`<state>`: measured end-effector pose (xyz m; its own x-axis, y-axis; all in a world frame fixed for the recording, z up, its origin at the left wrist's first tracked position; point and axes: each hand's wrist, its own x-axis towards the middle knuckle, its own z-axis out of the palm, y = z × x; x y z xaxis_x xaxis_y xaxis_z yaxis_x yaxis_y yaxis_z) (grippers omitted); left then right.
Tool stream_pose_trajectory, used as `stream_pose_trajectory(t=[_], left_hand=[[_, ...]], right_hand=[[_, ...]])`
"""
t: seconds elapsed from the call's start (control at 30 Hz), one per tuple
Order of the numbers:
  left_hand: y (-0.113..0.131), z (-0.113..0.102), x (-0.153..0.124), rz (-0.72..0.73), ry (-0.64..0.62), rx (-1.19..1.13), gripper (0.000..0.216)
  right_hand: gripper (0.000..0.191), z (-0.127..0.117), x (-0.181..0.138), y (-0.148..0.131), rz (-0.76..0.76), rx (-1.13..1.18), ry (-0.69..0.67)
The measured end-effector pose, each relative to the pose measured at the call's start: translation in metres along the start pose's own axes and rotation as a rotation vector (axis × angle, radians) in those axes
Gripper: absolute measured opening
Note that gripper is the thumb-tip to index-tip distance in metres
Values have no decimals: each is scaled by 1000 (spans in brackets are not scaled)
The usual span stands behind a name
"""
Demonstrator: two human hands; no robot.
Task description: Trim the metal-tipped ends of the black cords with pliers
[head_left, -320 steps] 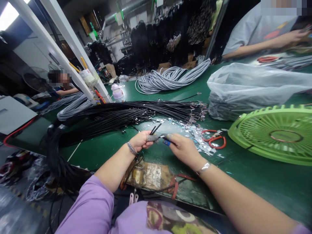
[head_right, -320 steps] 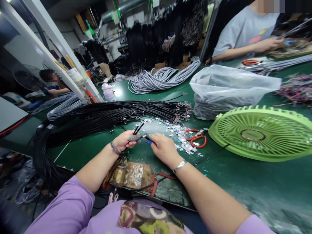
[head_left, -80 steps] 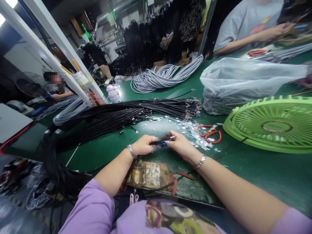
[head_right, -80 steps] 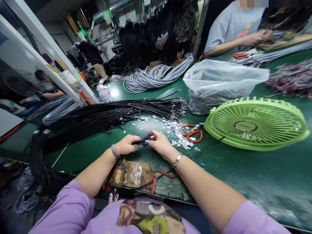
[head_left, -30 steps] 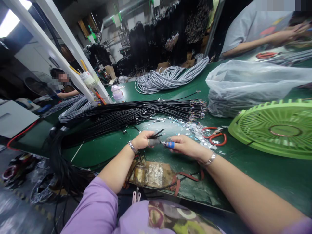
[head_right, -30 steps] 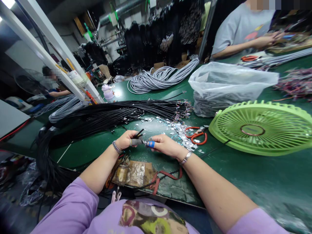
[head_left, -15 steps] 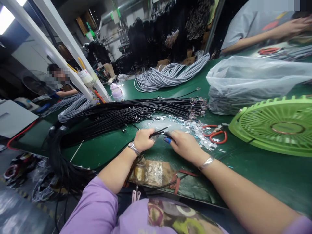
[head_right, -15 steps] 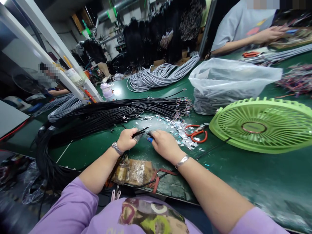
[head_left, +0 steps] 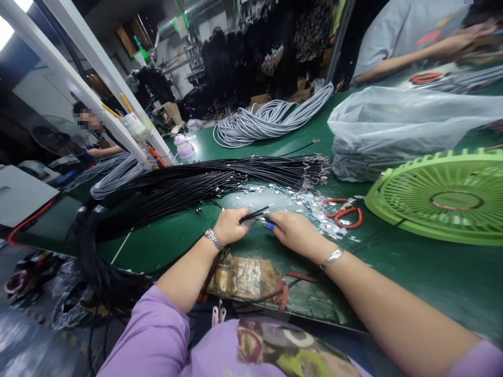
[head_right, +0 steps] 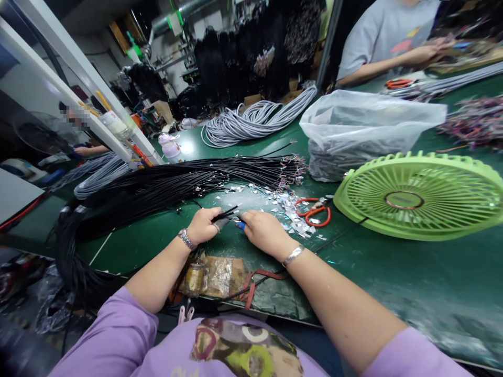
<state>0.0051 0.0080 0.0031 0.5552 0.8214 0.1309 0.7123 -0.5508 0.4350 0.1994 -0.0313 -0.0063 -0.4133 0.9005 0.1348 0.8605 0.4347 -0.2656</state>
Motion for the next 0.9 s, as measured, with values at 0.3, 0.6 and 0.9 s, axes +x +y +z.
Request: stream_pose_trajectory(t=[0.3,0.6,0.9], left_hand=[[-8,6,7,-66,-59,-503,25],[0,2,6,-236,-70,-793,48],[2,3,5,-307,-134,-863,48]], right_hand=[[20,-3,1,-1,-2,11,9],[26,10,7,14,197,449,232],[33,14,7,-5,273,1309,225]])
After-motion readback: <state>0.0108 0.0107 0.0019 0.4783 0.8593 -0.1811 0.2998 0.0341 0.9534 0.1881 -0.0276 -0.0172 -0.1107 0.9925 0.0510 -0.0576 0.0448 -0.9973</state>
